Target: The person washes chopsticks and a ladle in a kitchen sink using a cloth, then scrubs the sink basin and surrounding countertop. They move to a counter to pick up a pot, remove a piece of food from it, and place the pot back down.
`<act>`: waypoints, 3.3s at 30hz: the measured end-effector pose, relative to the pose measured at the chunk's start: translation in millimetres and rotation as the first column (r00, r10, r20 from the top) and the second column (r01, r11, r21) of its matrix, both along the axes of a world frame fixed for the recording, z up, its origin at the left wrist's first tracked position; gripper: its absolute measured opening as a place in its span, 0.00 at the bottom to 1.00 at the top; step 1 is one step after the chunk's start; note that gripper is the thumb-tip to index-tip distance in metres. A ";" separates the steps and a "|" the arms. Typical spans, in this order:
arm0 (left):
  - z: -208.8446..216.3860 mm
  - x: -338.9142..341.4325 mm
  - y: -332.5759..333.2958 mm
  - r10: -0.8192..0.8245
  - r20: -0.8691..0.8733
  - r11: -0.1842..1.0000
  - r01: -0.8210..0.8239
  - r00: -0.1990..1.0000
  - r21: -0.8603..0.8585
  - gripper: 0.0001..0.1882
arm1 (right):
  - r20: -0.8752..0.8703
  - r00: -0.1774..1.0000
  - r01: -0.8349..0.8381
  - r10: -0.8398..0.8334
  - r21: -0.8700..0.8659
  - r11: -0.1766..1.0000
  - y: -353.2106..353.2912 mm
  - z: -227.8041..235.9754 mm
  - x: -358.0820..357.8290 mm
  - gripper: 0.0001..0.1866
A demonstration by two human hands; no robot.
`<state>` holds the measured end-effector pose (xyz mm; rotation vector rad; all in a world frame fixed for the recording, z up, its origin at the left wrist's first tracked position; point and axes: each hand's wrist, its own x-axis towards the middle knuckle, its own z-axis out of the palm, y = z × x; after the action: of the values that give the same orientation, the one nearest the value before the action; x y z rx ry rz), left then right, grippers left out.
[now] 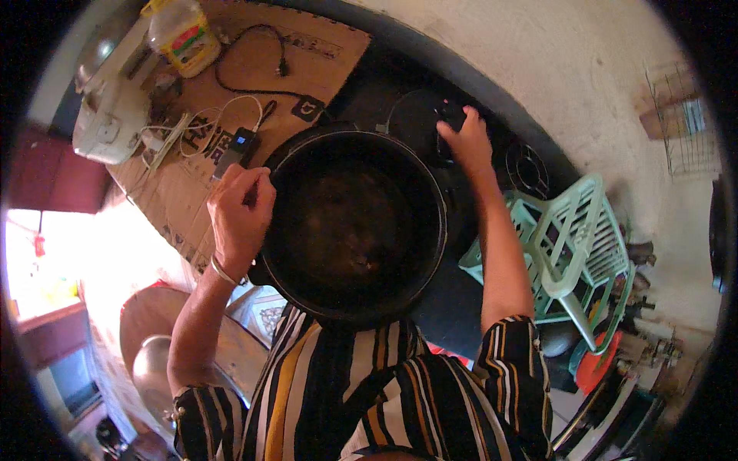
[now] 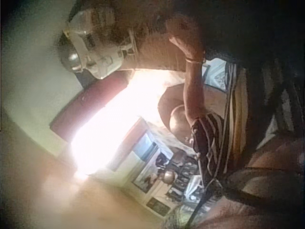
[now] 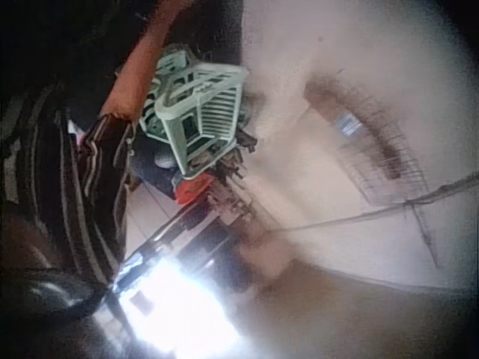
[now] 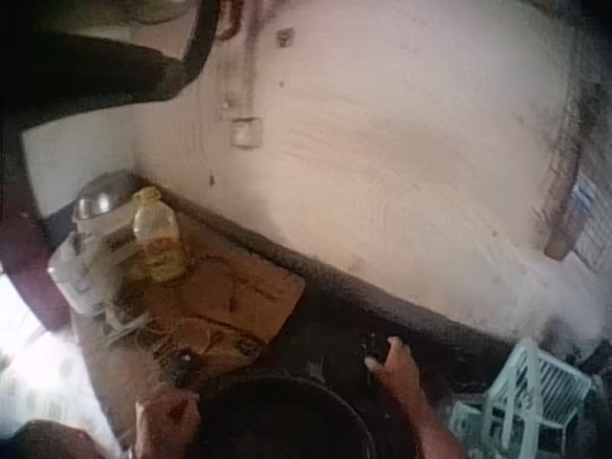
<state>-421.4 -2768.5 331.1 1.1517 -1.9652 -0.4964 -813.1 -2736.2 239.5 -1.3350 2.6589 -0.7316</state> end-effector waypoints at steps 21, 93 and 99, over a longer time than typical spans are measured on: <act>-39.3 110.4 110.5 0.212 -0.133 0.952 -0.174 0.968 0.253 0.05 | 0.781 0.611 0.304 -0.125 -0.086 0.949 31.1 97.1 -63.5 0.22; -129.9 185.3 279.2 0.002 -0.183 0.852 0.095 0.983 0.515 0.10 | -0.104 0.826 -0.560 0.553 -0.042 0.828 81.2 152.7 206.0 0.35; -146.7 180.4 249.4 -0.031 -0.231 0.857 0.145 0.972 0.495 0.08 | -0.187 0.870 -0.477 0.457 -0.082 0.875 92.8 142.9 224.3 0.33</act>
<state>-241.0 -2519.1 184.4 1.2584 -1.7464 -1.1986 -588.8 -2643.5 382.3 -2.0506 2.2643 -0.7551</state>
